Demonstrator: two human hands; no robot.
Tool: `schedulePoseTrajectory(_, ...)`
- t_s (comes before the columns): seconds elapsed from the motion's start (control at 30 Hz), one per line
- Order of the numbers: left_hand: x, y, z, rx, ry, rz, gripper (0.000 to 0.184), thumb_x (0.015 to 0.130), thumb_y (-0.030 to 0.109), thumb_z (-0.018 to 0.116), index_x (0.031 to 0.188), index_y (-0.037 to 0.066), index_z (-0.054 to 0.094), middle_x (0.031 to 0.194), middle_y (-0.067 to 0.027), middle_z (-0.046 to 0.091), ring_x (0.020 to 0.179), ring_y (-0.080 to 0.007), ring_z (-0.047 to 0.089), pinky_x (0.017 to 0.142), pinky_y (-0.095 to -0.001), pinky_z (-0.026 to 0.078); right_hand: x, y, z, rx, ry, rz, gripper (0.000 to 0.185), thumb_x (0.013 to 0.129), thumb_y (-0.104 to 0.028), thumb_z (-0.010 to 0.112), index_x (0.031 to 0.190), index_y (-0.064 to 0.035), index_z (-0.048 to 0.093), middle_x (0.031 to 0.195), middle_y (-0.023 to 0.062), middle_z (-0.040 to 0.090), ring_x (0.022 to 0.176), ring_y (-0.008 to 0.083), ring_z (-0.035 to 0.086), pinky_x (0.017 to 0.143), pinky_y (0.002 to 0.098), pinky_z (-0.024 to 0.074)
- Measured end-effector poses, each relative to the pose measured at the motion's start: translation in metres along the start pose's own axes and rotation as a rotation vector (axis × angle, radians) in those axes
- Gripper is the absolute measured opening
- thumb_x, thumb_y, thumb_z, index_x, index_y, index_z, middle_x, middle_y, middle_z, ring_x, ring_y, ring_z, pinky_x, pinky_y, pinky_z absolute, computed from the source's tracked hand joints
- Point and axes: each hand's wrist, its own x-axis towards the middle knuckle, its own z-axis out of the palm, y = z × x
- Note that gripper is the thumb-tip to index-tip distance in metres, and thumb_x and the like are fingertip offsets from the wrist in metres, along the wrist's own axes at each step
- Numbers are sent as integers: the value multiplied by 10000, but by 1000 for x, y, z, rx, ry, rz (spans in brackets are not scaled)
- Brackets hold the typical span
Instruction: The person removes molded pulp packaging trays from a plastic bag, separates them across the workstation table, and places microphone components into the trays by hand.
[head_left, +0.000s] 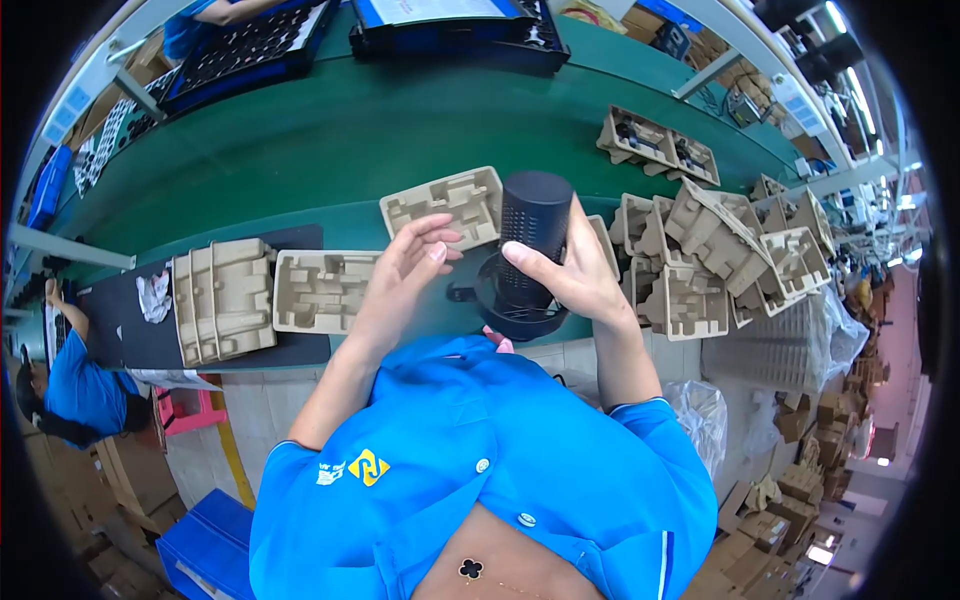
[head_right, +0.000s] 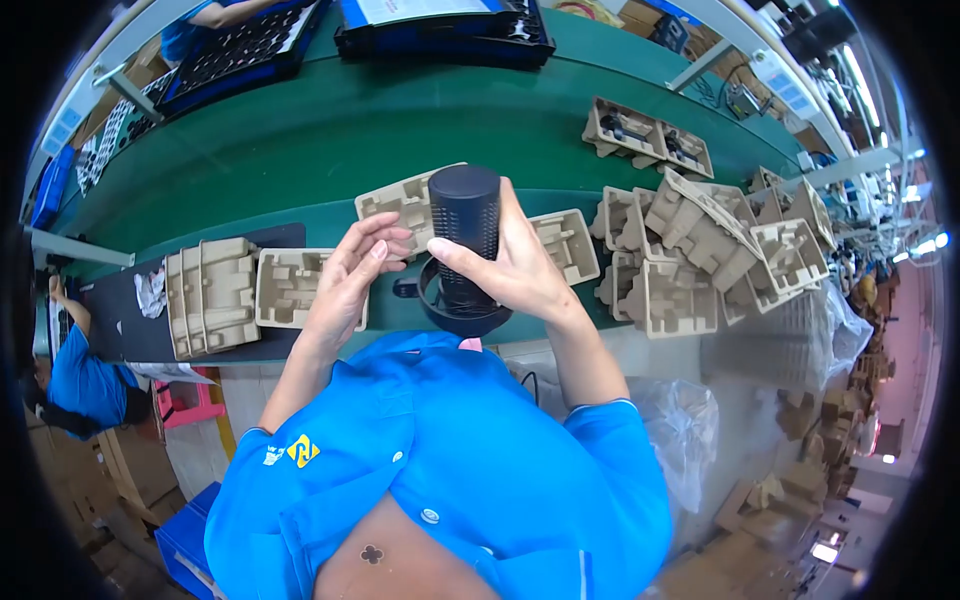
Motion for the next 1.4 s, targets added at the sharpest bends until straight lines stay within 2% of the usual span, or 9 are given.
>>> schedulePoseTrajectory(0.03,0,3,3,-1,-33,-2,421,1033,226,509,1390,10,454,1246,-123,593,1086,-186,595,957,-342,470,0,4,-2,-55,-23,6,654,864,-285,752,1339,16,419,1195,152,565,1099,188,561,933,347,475)
schedulePoseTrajectory(0.6,5,2,15,37,-55,23,413,1032,241,521,1385,33,473,1211,-119,625,1093,-186,597,946,-335,456,1,10,9,-6,30,32,625,891,-330,731,1302,39,438,1127,164,609,1063,224,617,905,365,507)
schedulePoseTrajectory(0.7,14,12,19,18,-12,132,392,1041,257,499,1361,32,521,1211,-94,627,1036,-152,595,875,-306,475,2,10,13,-87,9,52,669,873,-369,741,1299,48,436,1141,194,615,1086,272,630,919,387,506)
schedulePoseTrajectory(0.8,26,16,15,33,-31,63,374,1048,279,471,1301,34,596,1182,-58,633,951,-114,577,776,-271,476,3,8,13,-250,-68,89,734,849,-427,744,1304,55,429,1156,232,614,1095,326,636,927,408,503)
schedulePoseTrajectory(0.83,30,19,12,60,-71,-6,450,1056,315,419,1344,3,567,1192,-79,627,1068,-142,607,908,-299,497,3,10,13,-277,-102,110,755,841,-446,744,1307,56,427,1159,242,613,1096,342,636,929,414,502)
schedulePoseTrajectory(0.93,36,20,14,-31,-103,-134,453,1050,317,426,1345,5,569,1169,-71,635,986,-127,607,854,-286,503,5,15,13,-298,-182,126,799,822,-484,740,1320,54,422,1176,268,609,1106,362,636,924,431,503)
schedulePoseTrajectory(1.17,36,8,7,-242,-170,-277,420,1014,300,498,1340,48,582,1171,-69,623,836,-94,605,515,-208,426,10,21,6,-380,-339,277,841,809,-495,748,1353,45,402,1143,258,629,1059,346,657,898,426,510)
schedulePoseTrajectory(1.27,32,6,4,-298,-201,-341,435,1026,321,491,1388,85,541,1124,-64,619,791,-90,598,460,-189,386,12,25,3,-322,-387,223,834,813,-497,745,1357,36,405,1121,236,642,1028,334,662,872,423,515)
schedulePoseTrajectory(1.4,26,8,0,-293,-326,-358,502,1027,369,512,1458,119,448,1145,-77,583,794,-114,607,488,-215,509,15,35,-5,-236,-511,122,727,826,-422,746,1329,4,440,1085,186,656,1010,292,659,845,403,521)
